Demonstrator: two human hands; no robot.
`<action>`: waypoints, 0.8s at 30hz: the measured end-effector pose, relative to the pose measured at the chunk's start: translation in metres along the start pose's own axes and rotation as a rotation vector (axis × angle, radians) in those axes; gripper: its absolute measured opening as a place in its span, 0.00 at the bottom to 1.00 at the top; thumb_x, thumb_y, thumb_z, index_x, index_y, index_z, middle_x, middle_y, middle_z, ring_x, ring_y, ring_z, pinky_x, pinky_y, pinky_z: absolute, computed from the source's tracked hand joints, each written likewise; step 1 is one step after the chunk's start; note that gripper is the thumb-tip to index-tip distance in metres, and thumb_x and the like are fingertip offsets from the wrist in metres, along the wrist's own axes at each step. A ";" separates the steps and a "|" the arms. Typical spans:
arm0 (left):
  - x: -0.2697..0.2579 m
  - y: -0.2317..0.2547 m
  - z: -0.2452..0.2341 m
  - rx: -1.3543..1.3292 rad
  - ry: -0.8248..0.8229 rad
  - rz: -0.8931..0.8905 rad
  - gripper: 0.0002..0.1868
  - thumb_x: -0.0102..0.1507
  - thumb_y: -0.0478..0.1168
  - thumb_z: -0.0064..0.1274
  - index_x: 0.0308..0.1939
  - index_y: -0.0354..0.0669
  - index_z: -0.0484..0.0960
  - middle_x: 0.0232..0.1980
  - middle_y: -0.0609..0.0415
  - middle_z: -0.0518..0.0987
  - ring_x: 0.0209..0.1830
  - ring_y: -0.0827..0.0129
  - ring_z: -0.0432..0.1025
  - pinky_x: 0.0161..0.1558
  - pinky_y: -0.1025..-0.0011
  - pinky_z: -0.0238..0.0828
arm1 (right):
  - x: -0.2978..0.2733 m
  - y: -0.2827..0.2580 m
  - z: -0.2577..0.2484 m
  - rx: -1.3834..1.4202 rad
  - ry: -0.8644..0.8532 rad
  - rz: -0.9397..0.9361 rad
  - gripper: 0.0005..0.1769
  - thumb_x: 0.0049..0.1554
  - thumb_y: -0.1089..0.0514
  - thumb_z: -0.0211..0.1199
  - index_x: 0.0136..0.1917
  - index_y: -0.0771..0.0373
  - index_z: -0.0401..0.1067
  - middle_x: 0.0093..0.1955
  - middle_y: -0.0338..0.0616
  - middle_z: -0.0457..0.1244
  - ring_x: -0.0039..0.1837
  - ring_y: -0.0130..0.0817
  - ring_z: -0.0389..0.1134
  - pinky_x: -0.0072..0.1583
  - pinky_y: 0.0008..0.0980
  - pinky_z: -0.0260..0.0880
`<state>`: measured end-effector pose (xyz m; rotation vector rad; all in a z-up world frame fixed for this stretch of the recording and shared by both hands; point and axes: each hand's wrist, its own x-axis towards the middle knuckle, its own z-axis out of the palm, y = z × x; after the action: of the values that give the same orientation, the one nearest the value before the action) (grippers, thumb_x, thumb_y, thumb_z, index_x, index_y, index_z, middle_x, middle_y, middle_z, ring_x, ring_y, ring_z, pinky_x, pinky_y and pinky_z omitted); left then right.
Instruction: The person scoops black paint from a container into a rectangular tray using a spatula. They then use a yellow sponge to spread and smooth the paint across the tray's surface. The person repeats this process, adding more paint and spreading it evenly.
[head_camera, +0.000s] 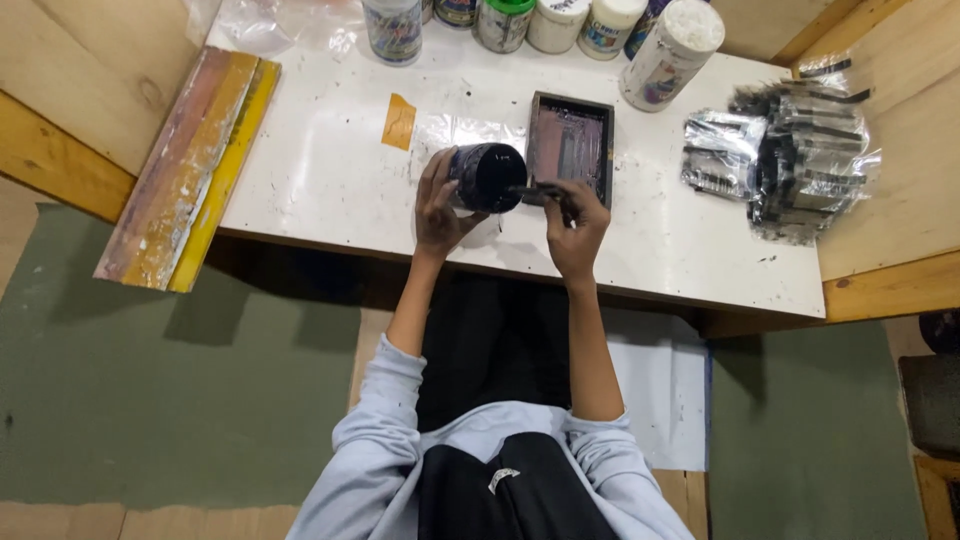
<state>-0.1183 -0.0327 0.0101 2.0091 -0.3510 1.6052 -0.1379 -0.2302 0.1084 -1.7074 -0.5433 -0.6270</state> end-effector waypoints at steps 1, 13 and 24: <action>0.000 0.000 -0.001 0.001 -0.002 -0.006 0.42 0.49 0.46 0.75 0.54 0.48 0.59 0.67 0.41 0.75 0.63 0.44 0.71 0.60 0.52 0.73 | 0.001 -0.004 0.001 -0.002 -0.004 0.004 0.04 0.59 0.67 0.67 0.47 0.62 0.81 0.32 0.45 0.64 0.27 0.28 0.57 0.29 0.28 0.54; 0.002 0.004 -0.005 -0.021 -0.018 -0.001 0.45 0.46 0.41 0.76 0.55 0.50 0.56 0.69 0.42 0.73 0.63 0.45 0.71 0.60 0.55 0.74 | 0.000 -0.031 -0.003 -0.150 -0.065 -0.098 0.04 0.58 0.68 0.68 0.45 0.61 0.80 0.32 0.44 0.63 0.26 0.35 0.60 0.30 0.30 0.56; -0.003 0.001 -0.007 -0.193 -0.067 -0.169 0.44 0.49 0.48 0.76 0.56 0.41 0.60 0.69 0.43 0.73 0.67 0.49 0.69 0.67 0.56 0.70 | -0.007 -0.008 -0.011 0.003 0.225 0.117 0.06 0.62 0.68 0.63 0.51 0.61 0.78 0.34 0.40 0.65 0.30 0.22 0.57 0.31 0.25 0.57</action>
<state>-0.1257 -0.0300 0.0082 1.8943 -0.3374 1.3508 -0.1491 -0.2395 0.1114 -1.6274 -0.2831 -0.7225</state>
